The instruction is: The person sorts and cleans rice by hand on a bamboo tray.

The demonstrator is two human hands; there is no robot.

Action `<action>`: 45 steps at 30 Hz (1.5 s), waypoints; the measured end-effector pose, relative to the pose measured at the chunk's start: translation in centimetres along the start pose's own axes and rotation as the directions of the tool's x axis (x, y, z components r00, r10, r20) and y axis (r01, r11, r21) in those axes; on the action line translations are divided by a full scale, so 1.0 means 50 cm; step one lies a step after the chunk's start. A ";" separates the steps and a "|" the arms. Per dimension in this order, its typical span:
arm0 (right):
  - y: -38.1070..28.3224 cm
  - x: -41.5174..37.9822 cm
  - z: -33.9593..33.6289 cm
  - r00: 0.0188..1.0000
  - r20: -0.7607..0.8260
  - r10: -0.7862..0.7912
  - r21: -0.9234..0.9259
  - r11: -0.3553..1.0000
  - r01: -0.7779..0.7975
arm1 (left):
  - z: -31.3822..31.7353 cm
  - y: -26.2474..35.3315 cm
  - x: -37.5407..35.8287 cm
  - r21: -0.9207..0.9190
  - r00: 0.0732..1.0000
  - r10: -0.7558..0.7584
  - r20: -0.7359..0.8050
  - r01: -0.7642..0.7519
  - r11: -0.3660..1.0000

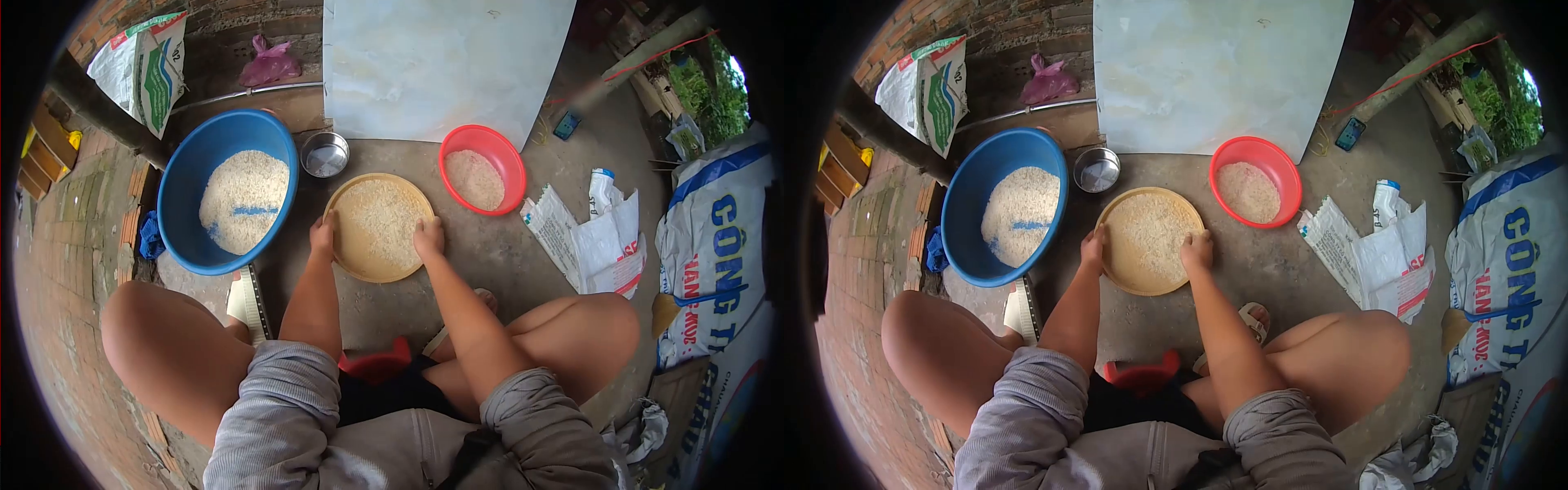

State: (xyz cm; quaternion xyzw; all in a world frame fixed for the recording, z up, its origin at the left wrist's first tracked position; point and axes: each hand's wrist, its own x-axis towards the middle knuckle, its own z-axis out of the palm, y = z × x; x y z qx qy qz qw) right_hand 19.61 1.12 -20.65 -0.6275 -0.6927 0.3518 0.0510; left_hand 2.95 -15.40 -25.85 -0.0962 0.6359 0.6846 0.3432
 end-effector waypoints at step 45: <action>-0.032 0.041 -0.005 0.911 -0.114 -0.397 -0.122 0.915 0.384 | 0.124 0.001 -0.083 0.889 0.705 0.575 -0.415 0.180 0.422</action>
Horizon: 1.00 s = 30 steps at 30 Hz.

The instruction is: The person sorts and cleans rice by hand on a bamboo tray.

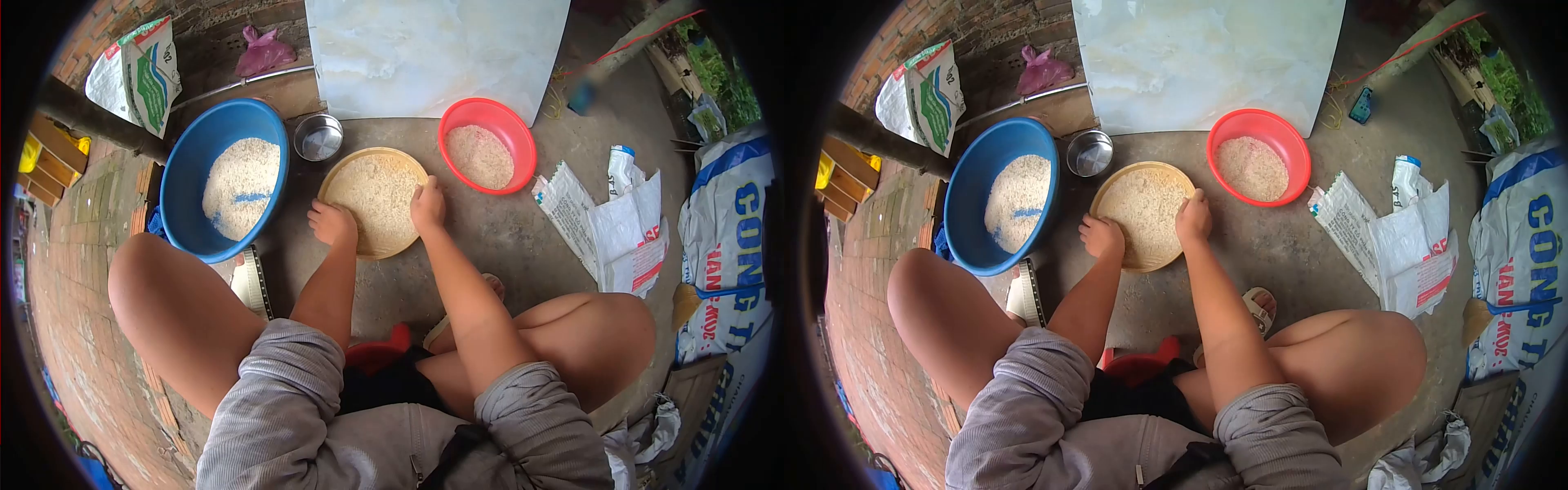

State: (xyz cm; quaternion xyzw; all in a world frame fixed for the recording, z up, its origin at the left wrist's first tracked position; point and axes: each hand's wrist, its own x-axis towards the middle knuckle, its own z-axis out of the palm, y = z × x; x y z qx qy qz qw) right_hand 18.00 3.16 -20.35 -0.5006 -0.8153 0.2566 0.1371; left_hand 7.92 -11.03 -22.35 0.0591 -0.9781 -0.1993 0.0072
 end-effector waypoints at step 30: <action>0.031 -0.030 0.031 0.954 0.132 0.268 -0.006 0.963 -0.269 | 0.006 -0.054 0.016 -0.057 0.927 0.332 -0.173 -0.346 0.937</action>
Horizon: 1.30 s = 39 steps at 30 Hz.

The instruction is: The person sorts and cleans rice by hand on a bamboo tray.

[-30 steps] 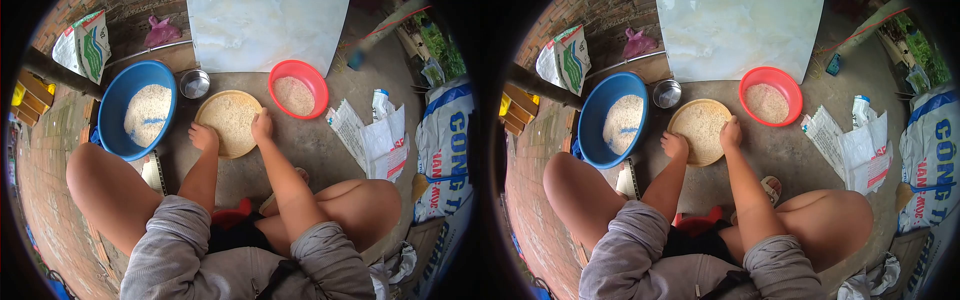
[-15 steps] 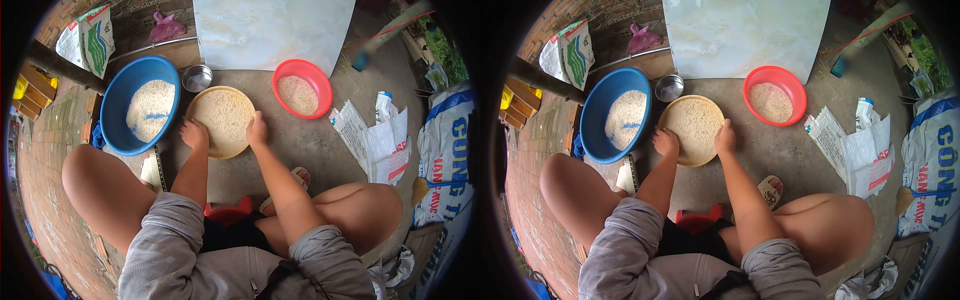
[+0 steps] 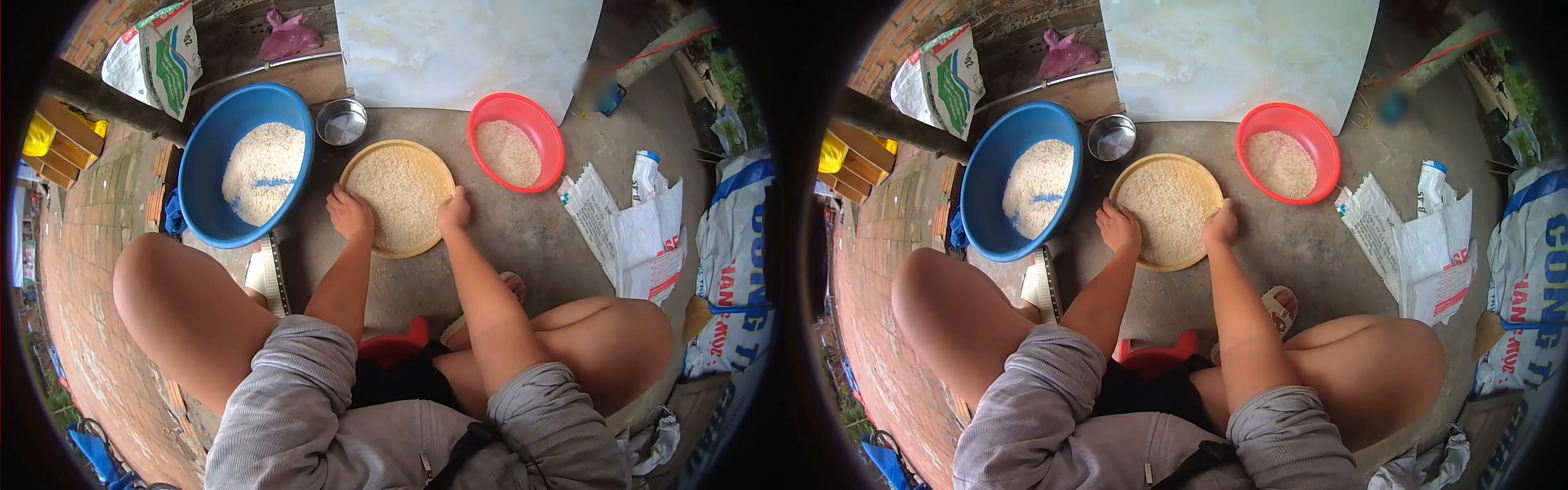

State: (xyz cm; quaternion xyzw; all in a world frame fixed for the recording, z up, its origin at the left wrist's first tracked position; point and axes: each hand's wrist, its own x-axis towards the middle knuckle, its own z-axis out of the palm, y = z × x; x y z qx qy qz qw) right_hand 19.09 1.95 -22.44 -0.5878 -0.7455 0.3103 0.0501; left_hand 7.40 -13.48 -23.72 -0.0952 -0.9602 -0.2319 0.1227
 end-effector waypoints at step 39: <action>-0.022 -0.012 -0.019 0.982 -0.064 0.177 -0.056 0.982 -0.181 | 0.016 0.086 -0.049 -0.379 0.508 0.833 0.218 -0.743 0.552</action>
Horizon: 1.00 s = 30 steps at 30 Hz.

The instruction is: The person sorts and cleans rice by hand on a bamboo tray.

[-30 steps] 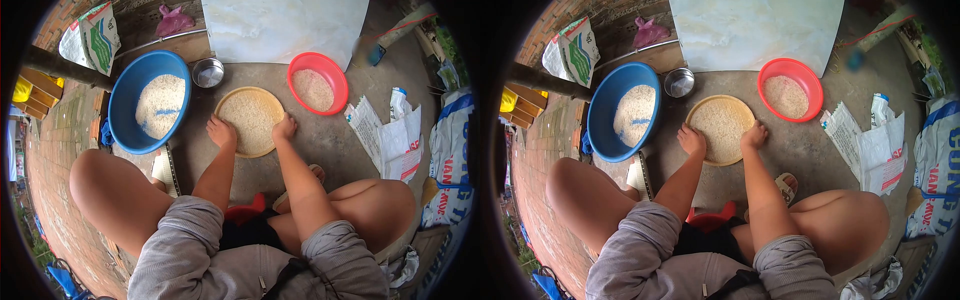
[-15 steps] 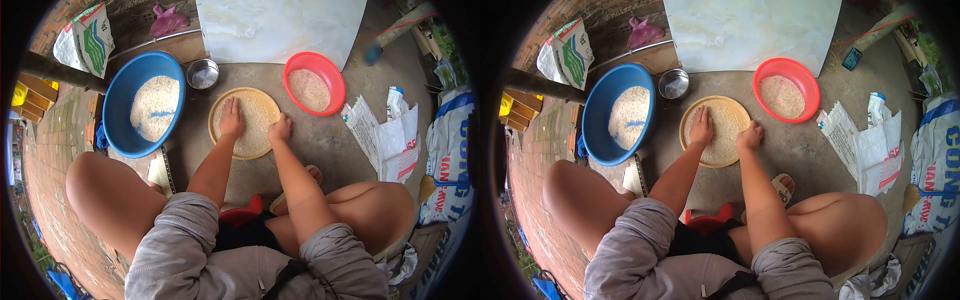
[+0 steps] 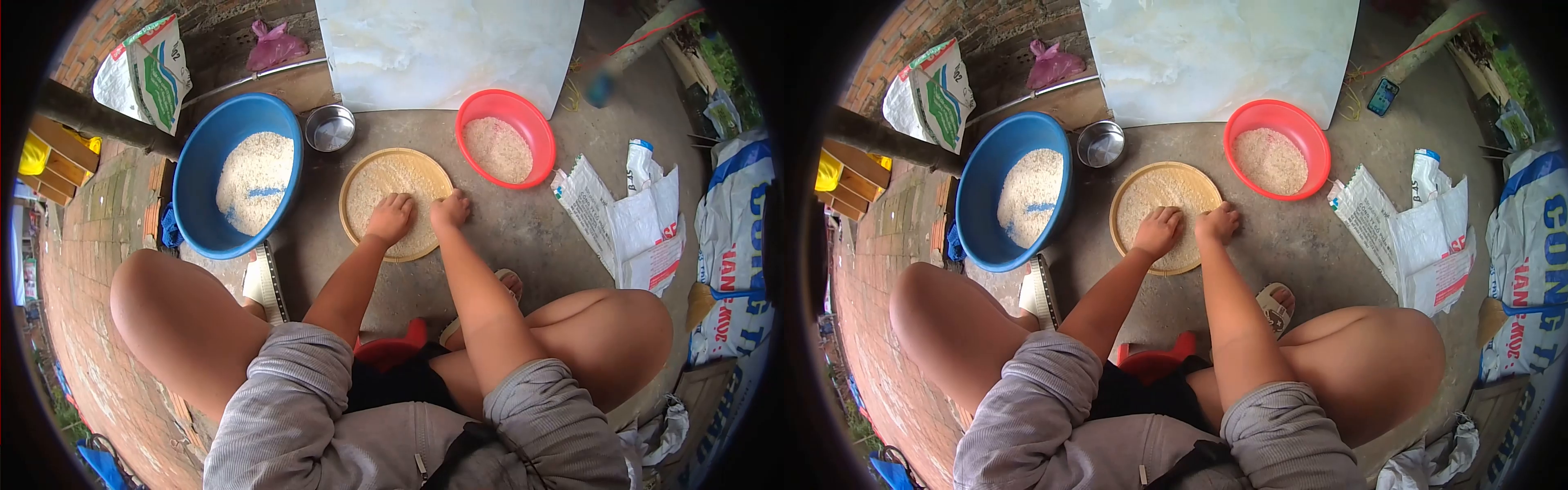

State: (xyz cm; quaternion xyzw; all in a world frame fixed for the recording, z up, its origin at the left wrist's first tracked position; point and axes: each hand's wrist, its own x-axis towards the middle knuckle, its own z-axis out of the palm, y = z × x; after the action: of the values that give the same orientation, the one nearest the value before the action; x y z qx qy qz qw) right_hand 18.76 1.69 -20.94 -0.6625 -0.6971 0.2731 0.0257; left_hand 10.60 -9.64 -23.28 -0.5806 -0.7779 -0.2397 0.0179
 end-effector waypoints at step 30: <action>0.008 0.060 0.039 0.813 0.575 -0.092 0.798 -0.159 -0.582 | -0.054 0.065 0.197 -0.244 0.823 -0.337 0.457 0.480 0.843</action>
State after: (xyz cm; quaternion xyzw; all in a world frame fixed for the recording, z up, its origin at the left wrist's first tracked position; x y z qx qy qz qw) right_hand 18.01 3.79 -23.76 -0.4610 -0.0945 0.8346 0.2865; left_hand 9.66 -1.22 -16.72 -0.4272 -0.8175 -0.2487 -0.2956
